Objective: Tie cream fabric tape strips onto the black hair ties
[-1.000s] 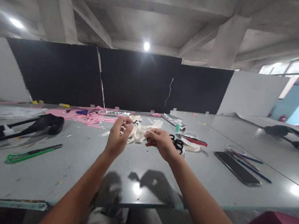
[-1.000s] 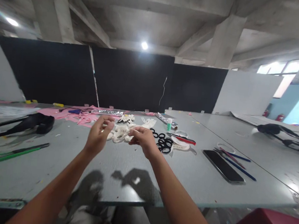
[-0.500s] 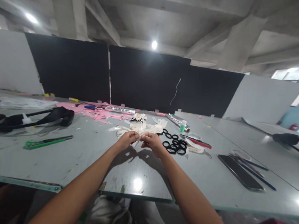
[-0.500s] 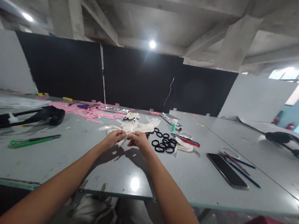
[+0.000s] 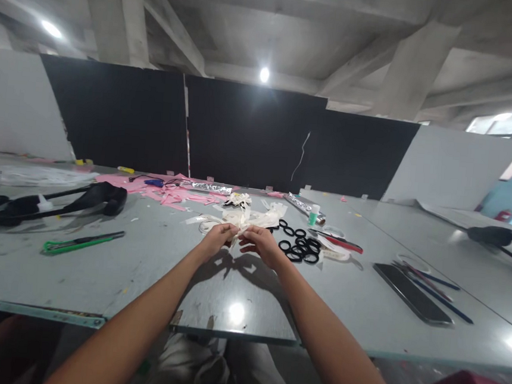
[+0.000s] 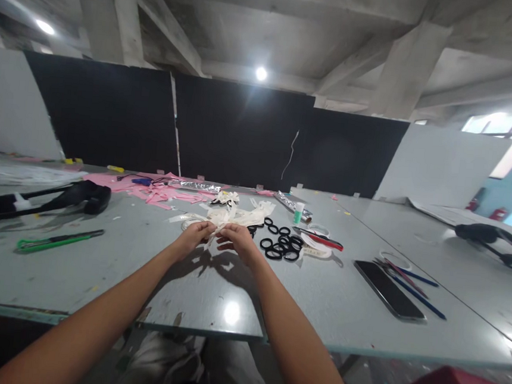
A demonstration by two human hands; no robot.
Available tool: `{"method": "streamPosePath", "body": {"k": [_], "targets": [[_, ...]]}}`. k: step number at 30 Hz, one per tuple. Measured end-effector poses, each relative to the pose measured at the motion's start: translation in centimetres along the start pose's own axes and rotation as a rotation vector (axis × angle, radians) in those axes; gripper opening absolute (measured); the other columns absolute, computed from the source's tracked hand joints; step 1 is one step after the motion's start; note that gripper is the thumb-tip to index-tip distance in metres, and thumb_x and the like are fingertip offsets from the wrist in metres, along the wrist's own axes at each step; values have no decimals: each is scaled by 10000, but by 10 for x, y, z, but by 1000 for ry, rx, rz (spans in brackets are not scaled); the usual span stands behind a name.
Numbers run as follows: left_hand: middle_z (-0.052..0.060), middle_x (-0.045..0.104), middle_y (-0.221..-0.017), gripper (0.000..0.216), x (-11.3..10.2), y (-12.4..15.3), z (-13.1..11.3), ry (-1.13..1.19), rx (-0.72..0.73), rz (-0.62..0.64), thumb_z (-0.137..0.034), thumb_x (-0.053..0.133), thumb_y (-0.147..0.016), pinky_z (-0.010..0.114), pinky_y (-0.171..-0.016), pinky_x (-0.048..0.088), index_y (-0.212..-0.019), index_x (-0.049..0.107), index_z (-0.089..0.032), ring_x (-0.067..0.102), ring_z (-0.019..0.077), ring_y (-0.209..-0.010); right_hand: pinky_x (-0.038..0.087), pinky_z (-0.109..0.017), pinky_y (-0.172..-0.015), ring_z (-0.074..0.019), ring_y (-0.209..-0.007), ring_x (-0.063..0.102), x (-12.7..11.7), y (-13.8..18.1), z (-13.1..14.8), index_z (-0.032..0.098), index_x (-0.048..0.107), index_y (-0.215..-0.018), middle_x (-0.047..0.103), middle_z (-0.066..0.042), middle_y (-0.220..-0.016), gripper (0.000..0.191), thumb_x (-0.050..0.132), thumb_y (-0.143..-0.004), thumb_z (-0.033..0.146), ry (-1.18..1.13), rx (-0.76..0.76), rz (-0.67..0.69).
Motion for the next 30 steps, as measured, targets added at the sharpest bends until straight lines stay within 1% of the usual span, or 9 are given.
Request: {"method": "streamPosePath", "body": {"k": [4, 8, 12, 16, 20, 23, 25, 27, 30], "targets": [[-24, 493, -591, 339, 1, 3, -2, 20, -1, 11, -474, 601, -741, 215, -541, 379, -712, 552, -140, 444, 90, -535, 523, -278, -577, -141, -634, 604, -2, -1, 0, 151, 589, -750, 628, -23, -742, 230, 698, -658, 331, 18, -24, -27], [-31, 514, -599, 325, 6, 10, -10, 27, -10, 30, -448, 531, -791, 196, -548, 371, -739, 605, -136, 457, 80, -545, 504, -262, -573, -121, -592, 595, 1, 1, 3, 137, 586, -758, 620, -5, -679, 247, 683, -677, 349, 25, -58, -75], [-38, 539, -602, 285, 6, 8, -11, -61, 7, 23, -411, 579, -747, 194, -560, 370, -735, 634, -132, 469, 80, -553, 488, -245, -557, -102, -547, 579, 3, 1, 3, 132, 581, -757, 619, 4, -635, 290, 706, -648, 370, 14, -51, -94], [-21, 539, -586, 298, 3, 4, -6, -84, -1, 29, -424, 632, -709, 215, -534, 336, -730, 631, -127, 425, 87, -525, 519, -273, -535, -115, -519, 573, 2, -4, 1, 144, 577, -746, 621, -7, -627, 326, 765, -591, 360, 4, -15, -77], [19, 608, -680, 274, 1, 7, -7, -4, -25, 72, -409, 637, -716, 239, -602, 359, -732, 640, -135, 501, 126, -617, 531, -282, -561, -110, -527, 568, 0, -3, 3, 143, 574, -766, 620, -12, -623, 343, 776, -607, 369, -6, 30, -18], [18, 594, -671, 248, 2, 10, -12, 90, -49, 97, -396, 633, -720, 244, -599, 360, -703, 622, -149, 505, 135, -620, 534, -270, -611, -118, -607, 601, 1, 2, 11, 142, 593, -835, 648, -30, -705, 352, 781, -619, 345, -34, 46, 56], [13, 579, -660, 239, 2, 10, -14, 112, -35, 84, -388, 634, -721, 242, -580, 354, -701, 613, -151, 487, 126, -597, 539, -273, -642, -130, -672, 621, 3, 5, 16, 152, 608, -897, 661, -40, -781, 360, 771, -636, 339, -51, 25, 78], [12, 579, -661, 241, 2, 9, -14, 88, -17, 48, -385, 647, -708, 236, -559, 342, -717, 615, -147, 470, 117, -579, 545, -281, -628, -137, -664, 624, 4, 5, 18, 148, 620, -876, 661, -45, -776, 329, 751, -655, 354, -19, -3, 41], [9, 589, -663, 273, 1, 7, -11, 20, -21, -3, -400, 679, -677, 225, -532, 316, -744, 624, -141, 457, 108, -567, 536, -273, -535, -127, -542, 592, 4, 1, 14, 127, 622, -746, 641, -43, -652, 271, 742, -648, 349, 99, -5, -85]]}}
Point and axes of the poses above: each hand's wrist, its own y-axis away from the middle knuckle, its own x-axis out of the palm, z = x × y, the point moved 2 cm from there along -y, towards the middle knuckle
